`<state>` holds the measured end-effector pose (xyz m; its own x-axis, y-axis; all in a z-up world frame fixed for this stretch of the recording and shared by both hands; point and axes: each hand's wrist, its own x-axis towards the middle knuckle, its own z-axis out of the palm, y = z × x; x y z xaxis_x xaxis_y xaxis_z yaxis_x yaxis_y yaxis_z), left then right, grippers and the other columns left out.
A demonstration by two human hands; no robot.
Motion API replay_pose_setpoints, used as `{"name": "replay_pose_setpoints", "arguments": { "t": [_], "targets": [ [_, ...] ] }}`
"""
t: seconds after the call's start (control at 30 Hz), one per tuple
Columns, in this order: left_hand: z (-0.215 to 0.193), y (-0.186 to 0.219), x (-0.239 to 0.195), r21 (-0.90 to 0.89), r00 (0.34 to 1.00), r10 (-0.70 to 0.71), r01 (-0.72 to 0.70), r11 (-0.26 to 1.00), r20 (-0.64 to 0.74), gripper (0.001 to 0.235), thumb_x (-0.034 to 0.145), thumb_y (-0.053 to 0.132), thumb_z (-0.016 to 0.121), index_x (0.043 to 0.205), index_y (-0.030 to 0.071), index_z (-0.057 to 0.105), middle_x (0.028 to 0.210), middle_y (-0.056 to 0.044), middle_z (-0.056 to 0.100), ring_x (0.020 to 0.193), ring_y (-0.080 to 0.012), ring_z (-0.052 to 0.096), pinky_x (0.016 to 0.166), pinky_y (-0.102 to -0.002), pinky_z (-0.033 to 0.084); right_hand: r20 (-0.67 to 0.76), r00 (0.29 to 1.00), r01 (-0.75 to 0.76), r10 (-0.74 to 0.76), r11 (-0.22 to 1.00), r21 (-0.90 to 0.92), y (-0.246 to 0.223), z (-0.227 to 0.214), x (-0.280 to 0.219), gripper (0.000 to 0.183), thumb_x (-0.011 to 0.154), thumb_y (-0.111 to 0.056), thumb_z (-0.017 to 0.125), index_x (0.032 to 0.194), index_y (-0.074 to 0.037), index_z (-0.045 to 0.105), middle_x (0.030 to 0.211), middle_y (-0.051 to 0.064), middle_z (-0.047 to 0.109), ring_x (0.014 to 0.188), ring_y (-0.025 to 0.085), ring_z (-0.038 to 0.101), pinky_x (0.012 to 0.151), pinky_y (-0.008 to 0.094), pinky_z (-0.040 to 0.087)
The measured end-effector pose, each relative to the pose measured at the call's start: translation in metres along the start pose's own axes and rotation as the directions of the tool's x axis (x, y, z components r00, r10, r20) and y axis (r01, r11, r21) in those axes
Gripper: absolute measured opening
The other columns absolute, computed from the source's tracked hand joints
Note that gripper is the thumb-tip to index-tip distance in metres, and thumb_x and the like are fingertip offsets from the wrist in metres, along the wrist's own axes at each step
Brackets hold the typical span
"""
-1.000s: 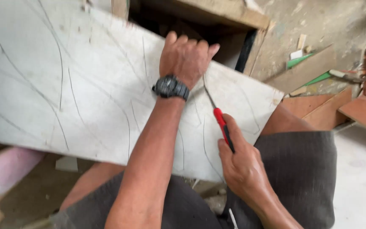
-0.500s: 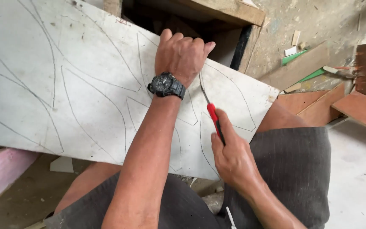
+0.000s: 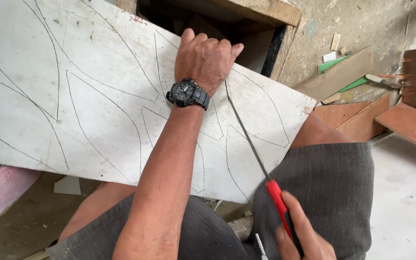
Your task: Using a utility knife to cut a decorative pattern into a thin wood panel while sitting on the floor.
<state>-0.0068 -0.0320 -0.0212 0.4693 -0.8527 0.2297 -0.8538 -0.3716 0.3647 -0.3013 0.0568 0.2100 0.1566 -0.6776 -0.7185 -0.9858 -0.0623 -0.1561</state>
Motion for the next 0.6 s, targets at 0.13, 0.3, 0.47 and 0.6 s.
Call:
{"name": "replay_pose_setpoints", "arguments": {
  "t": [0.13,0.3,0.47,0.6],
  "targets": [
    [0.000,0.004,-0.002,0.012,1.000,0.003,-0.004,1.000,0.024,0.051,0.102,0.045,0.064,0.057,0.022,0.061,0.046,0.005,0.054,0.048,-0.0145,0.040,0.079,-0.036,0.042,-0.084,0.993,0.081,-0.078,0.996,0.042,-0.017,0.001,0.011,0.062,0.081,-0.010,0.063,0.143,-0.013,0.055,0.102,0.016,0.083,0.083,0.025,0.086,0.072,0.038,0.065],
    [-0.005,0.002,0.002,-0.058,1.000,-0.012,0.010,0.998,-0.020,0.045,0.101,0.041,0.064,0.062,0.020,0.066,0.054,0.002,0.064,0.053,-0.0160,0.047,0.081,-0.036,0.041,0.096,0.985,0.130,-0.141,0.985,0.111,-0.093,-0.003,0.064,0.061,0.092,-0.013,0.053,0.152,-0.015,0.044,0.093,0.013,0.079,0.060,0.022,0.069,0.056,0.042,0.053],
    [-0.012,0.004,0.002,-0.077,0.999,-0.019,0.022,0.997,0.038,0.047,0.101,0.042,0.064,0.061,0.020,0.066,0.052,0.002,0.062,0.049,-0.0157,0.045,0.078,-0.036,0.041,0.048,0.974,0.215,-0.221,0.971,0.109,-0.091,-0.001,0.067,0.063,0.093,-0.014,0.054,0.154,-0.013,0.040,0.095,0.017,0.076,0.069,0.028,0.074,0.064,0.046,0.054],
    [-0.010,0.004,0.004,-0.043,0.998,-0.022,0.025,0.999,0.065,0.051,0.103,0.045,0.062,0.058,0.021,0.063,0.049,0.005,0.058,0.049,-0.0147,0.043,0.077,-0.035,0.041,0.164,0.980,0.094,-0.116,0.986,0.136,-0.055,-0.004,0.034,0.066,0.090,-0.010,0.052,0.154,-0.013,0.037,0.120,0.018,0.076,0.097,0.030,0.082,0.077,0.045,0.060]
  ]
}}
